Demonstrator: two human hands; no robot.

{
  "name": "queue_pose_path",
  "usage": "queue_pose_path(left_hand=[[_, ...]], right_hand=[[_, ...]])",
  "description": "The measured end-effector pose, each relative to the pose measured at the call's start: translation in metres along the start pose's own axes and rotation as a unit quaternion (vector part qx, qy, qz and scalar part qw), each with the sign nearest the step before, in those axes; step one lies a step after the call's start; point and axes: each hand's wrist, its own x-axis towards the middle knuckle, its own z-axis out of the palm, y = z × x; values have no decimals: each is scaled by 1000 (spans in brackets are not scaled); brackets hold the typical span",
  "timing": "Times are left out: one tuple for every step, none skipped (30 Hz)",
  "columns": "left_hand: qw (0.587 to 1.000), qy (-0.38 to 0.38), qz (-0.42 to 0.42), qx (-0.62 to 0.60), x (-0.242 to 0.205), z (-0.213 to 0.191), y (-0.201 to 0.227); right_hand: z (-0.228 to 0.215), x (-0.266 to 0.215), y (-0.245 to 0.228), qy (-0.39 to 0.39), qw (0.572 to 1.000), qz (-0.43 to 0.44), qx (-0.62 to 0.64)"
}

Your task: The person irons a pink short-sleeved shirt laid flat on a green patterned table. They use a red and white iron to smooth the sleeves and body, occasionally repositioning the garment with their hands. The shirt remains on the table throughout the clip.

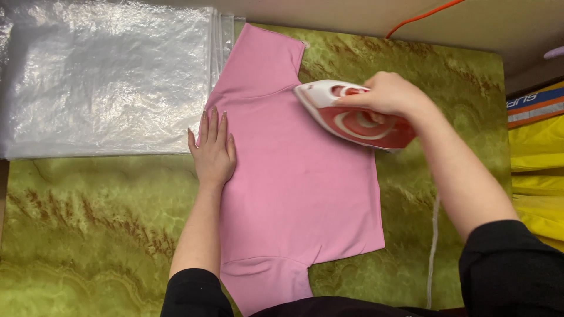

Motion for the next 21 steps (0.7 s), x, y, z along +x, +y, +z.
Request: queue_pose_path(left_hand=[[1000,-1,2,2,0,1,0],[1000,1,8,3,0,1,-1],[1000,4,13,4,1,2,-3],[1000,5,14,6,1,1,-3],[1000,9,13,7,1,1,-2],[1000,13,12,8,0,1,-1],[1000,12,13,8,0,0,-1],[1000,16,13,10,0,-1,-1],[1000,20,11,10,0,-2,0],[1000,19,10,10,2,-2,-1],[1000,16,10,10,1,-1,0],[1000,13,10,10,0,-1,0],[1000,12,10,8,0,0,0],[1000,15,10,1,-1,0,0],[1000,19,12,-5,-1,0,-1],[1000,20,13,-6,0,0,-1],[1000,14,9,-7,0,0,-1],[1000,8,6,-8,0,1,-1],[1000,11,5,-9,0,1,-1],[1000,9,5,-4,1,1,-1],[1000,6,4,0,-1,1,0]], right_hand=[[10,4,-18,-1,1000,0,3],[20,9,-37,-13,999,-35,-37],[30,14,-58,-24,994,-72,-78],[39,20,-72,-24,994,-74,-76],[50,26,-86,-28,991,-99,-89],[60,31,-99,-33,986,-124,-103],[65,38,-101,-33,987,-124,-101],[71,45,-104,-32,987,-127,-90],[77,53,-106,-32,988,-130,-81],[72,51,-101,-34,988,-130,-82],[68,48,-94,-43,991,-110,-70],[65,45,-88,-52,993,-90,-58],[59,47,-74,-52,993,-88,-60],[53,48,-61,-51,995,-64,-58],[46,49,-48,-49,996,-41,-56],[39,51,-31,-47,996,-40,-56],[32,53,-13,-42,999,-15,7],[25,55,4,-36,997,10,71],[22,51,19,-33,997,9,69],[19,47,34,-21,994,36,100],[16,42,51,-9,989,64,131]])
